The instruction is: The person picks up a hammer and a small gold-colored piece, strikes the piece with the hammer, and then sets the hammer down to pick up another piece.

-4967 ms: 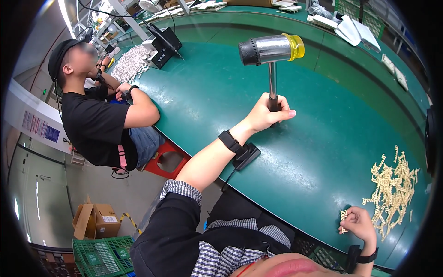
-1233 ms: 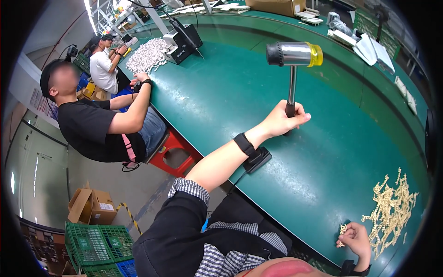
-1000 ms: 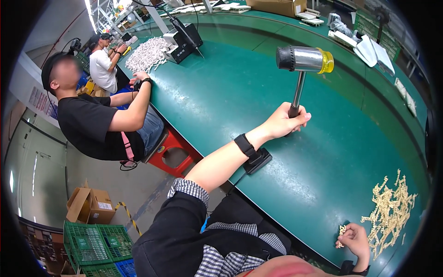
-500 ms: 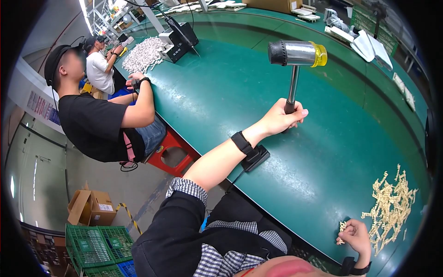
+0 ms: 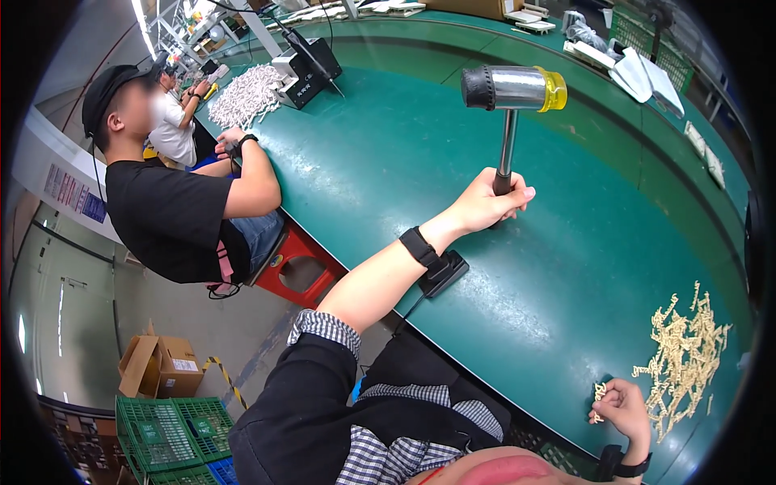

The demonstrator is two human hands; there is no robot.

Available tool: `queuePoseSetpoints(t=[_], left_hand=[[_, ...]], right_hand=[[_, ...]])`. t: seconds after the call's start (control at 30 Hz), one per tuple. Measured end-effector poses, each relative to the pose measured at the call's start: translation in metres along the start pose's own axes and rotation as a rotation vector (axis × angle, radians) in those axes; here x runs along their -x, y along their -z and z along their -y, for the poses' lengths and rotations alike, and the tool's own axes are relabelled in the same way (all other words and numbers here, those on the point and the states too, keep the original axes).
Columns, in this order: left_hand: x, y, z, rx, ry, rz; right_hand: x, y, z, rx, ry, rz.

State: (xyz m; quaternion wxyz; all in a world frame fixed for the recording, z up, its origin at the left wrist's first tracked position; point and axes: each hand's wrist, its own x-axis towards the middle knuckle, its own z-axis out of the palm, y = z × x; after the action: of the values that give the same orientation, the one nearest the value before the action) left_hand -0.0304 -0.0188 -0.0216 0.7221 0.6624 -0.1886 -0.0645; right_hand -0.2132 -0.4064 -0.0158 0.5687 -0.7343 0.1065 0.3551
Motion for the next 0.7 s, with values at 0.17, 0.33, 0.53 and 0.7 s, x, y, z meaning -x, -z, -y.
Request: queuePoseSetpoints(t=[0.17, 0.33, 0.53, 0.7], left_hand=[[-0.0005, 0.0007, -0.0001, -0.006, 0.025, -0.002], [-0.0018, 0.0023, 0.0037, -0.019, 0.000, -0.012], [-0.0014, 0.0003, 0.0009, -0.018, 0.012, -0.011], [0.0002, 0.0000, 0.0012, -0.028, 0.023, -0.009]], right_hand=[[-0.0015, 0.0008, -0.0006, 0.019, -0.005, 0.014], [-0.0001, -0.0018, 0.0044, 0.002, -0.011, 0.007], [0.0002, -0.0006, 0.0013, 0.006, -0.008, 0.017], [0.0003, 0.0001, 0.0005, 0.019, -0.006, 0.012]])
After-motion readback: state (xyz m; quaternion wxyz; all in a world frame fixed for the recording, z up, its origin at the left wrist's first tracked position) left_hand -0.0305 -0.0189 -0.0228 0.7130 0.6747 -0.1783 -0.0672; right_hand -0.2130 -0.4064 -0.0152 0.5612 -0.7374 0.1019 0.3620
